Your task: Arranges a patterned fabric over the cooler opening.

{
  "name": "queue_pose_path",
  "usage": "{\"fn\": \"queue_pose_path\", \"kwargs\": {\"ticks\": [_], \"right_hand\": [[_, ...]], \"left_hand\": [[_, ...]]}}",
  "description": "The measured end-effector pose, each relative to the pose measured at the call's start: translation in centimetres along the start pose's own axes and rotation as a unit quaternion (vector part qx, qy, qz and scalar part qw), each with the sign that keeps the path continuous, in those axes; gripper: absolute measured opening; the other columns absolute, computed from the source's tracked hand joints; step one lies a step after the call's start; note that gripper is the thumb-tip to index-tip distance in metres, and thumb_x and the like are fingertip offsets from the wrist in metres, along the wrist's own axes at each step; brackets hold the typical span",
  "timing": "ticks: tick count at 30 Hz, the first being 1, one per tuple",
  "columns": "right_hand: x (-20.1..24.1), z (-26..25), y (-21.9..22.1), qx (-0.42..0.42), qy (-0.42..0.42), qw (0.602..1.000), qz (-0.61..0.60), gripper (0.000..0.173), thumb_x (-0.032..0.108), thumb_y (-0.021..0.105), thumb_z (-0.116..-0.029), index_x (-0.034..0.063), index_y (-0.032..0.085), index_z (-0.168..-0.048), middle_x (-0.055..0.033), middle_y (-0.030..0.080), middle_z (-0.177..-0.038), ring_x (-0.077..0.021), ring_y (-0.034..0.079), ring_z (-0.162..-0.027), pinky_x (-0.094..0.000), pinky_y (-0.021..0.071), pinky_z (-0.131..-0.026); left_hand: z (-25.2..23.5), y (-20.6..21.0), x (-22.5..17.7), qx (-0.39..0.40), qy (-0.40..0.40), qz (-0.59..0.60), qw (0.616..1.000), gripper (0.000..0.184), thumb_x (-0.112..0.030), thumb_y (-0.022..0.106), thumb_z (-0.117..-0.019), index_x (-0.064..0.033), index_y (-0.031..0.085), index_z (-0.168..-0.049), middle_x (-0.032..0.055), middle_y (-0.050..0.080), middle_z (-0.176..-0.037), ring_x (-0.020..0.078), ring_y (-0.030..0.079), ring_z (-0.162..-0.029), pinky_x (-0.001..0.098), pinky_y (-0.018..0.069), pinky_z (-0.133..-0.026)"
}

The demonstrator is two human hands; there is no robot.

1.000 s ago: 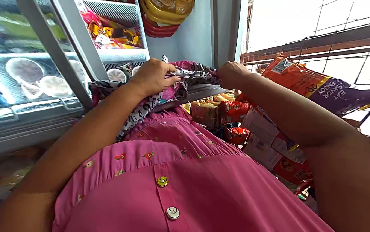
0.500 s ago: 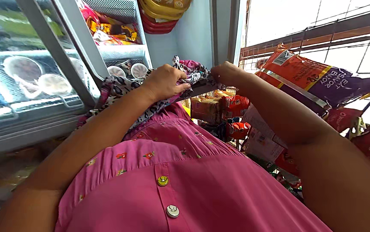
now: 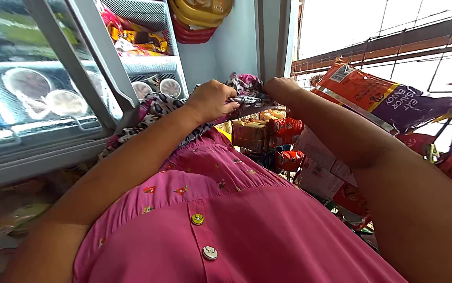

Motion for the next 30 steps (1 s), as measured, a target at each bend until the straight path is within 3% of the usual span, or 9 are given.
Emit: {"fn": "queue_pose_path", "kwargs": {"ticks": [3, 5, 8, 11, 13, 17, 24, 28, 30], "right_hand": [[-1.7, 0.3, -4.9, -0.140, -0.019, 0.988, -0.064, 0.023, -0.006, 0.060, -0.0937, -0.0043, 0.064, -0.116, -0.0329, 0.059, -0.124, -0.0556, 0.062, -0.109, -0.0743, 0.0505, -0.081], [-2.3, 1.1, -8.6, -0.208, -0.021, 0.972, -0.110, 0.023, -0.004, 0.060, -0.0942, -0.0047, 0.064, -0.117, -0.0327, 0.057, -0.126, -0.0545, 0.061, -0.110, -0.0728, 0.0497, -0.085], [-2.8, 1.6, -10.9, -0.240, -0.012, 0.959, -0.149, 0.021, -0.005, 0.057, -0.0942, -0.0065, 0.065, -0.114, -0.0314, 0.058, -0.126, -0.0521, 0.061, -0.113, -0.0706, 0.0487, -0.091], [-2.5, 0.4, -9.6, -0.266, -0.019, 0.949, -0.166, 0.018, -0.007, 0.056, -0.0947, -0.0096, 0.064, -0.111, -0.0317, 0.059, -0.122, -0.0494, 0.060, -0.115, -0.0643, 0.0495, -0.096], [-1.9, -0.2, -7.9, -0.259, 0.007, 0.953, -0.155, 0.023, -0.008, 0.054, -0.0961, -0.0090, 0.064, -0.116, -0.0297, 0.058, -0.127, -0.0475, 0.057, -0.122, -0.0612, 0.0494, -0.099], [-0.3, -0.1, -3.8, -0.185, 0.068, 0.970, -0.144, 0.029, -0.011, 0.057, -0.0928, -0.0103, 0.063, -0.121, -0.0313, 0.056, -0.132, -0.0501, 0.054, -0.127, -0.0655, 0.0493, -0.097], [-0.4, 0.4, 1.0, -0.123, 0.142, 0.966, -0.179, 0.027, -0.008, 0.057, -0.0936, -0.0076, 0.065, -0.120, -0.0305, 0.060, -0.130, -0.0494, 0.061, -0.118, -0.0643, 0.0513, -0.093], [-1.5, -0.3, -0.8, -0.113, 0.040, 0.957, -0.264, 0.021, 0.004, 0.068, -0.0910, -0.0079, 0.070, -0.108, -0.0320, 0.068, -0.113, -0.0507, 0.063, -0.112, -0.0693, 0.0448, -0.097], [-1.0, -1.1, -1.9, -0.119, -0.002, 0.961, -0.250, 0.019, 0.006, 0.064, -0.0936, -0.0043, 0.071, -0.108, -0.0285, 0.070, -0.111, -0.0485, 0.064, -0.111, -0.0695, 0.0458, -0.095]], "left_hand": [[-0.4, -2.2, -0.9, -0.058, -0.003, 0.041, 0.997, 0.028, -0.022, 0.061, -0.1020, 0.0027, 0.072, -0.107, 0.0216, 0.072, -0.097, 0.0363, 0.070, -0.093, 0.0571, 0.0532, -0.086], [-0.5, -5.1, -1.4, -0.121, -0.018, 0.076, 0.990, 0.029, -0.024, 0.061, -0.1019, 0.0016, 0.072, -0.108, 0.0174, 0.073, -0.098, 0.0255, 0.070, -0.091, 0.0455, 0.0537, -0.087], [-0.8, -8.1, -1.5, -0.183, -0.062, 0.127, 0.973, 0.029, -0.029, 0.060, -0.1026, -0.0035, 0.072, -0.108, 0.0056, 0.070, -0.095, 0.0056, 0.062, -0.082, 0.0269, 0.0505, -0.081], [-1.2, -7.3, -0.8, -0.191, -0.080, 0.163, 0.965, 0.027, -0.028, 0.062, -0.1018, -0.0046, 0.072, -0.108, 0.0026, 0.070, -0.093, 0.0018, 0.061, -0.079, 0.0239, 0.0503, -0.078], [-1.4, -5.8, -0.2, -0.177, -0.092, 0.172, 0.965, 0.027, -0.028, 0.062, -0.1018, -0.0030, 0.072, -0.106, 0.0052, 0.069, -0.091, 0.0064, 0.061, -0.078, 0.0291, 0.0503, -0.078], [-1.1, -3.1, 0.7, -0.140, -0.126, 0.190, 0.964, 0.026, -0.027, 0.062, -0.1020, -0.0030, 0.071, -0.101, 0.0047, 0.066, -0.084, 0.0084, 0.058, -0.073, 0.0318, 0.0491, -0.073], [-1.7, -2.3, 0.0, -0.087, -0.126, 0.178, 0.972, 0.024, -0.027, 0.063, -0.1022, -0.0042, 0.072, -0.104, 0.0060, 0.069, -0.089, 0.0096, 0.061, -0.078, 0.0327, 0.0498, -0.077], [-0.7, -5.6, 0.4, -0.139, -0.104, 0.206, 0.963, 0.023, -0.024, 0.063, -0.1014, -0.0027, 0.071, -0.105, 0.0010, 0.068, -0.088, 0.0011, 0.059, -0.076, 0.0240, 0.0501, -0.077], [0.1, -7.6, 1.2, -0.180, -0.122, 0.219, 0.951, 0.020, -0.022, 0.062, -0.1014, -0.0038, 0.071, -0.105, -0.0034, 0.067, -0.088, -0.0041, 0.058, -0.076, 0.0179, 0.0490, -0.076]]}}
Point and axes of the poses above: each hand's wrist, its own z-axis away from the middle knuckle, its own y-axis out of the palm, x = y × z, the point moved 7 cm from there along -z, towards the middle knuckle
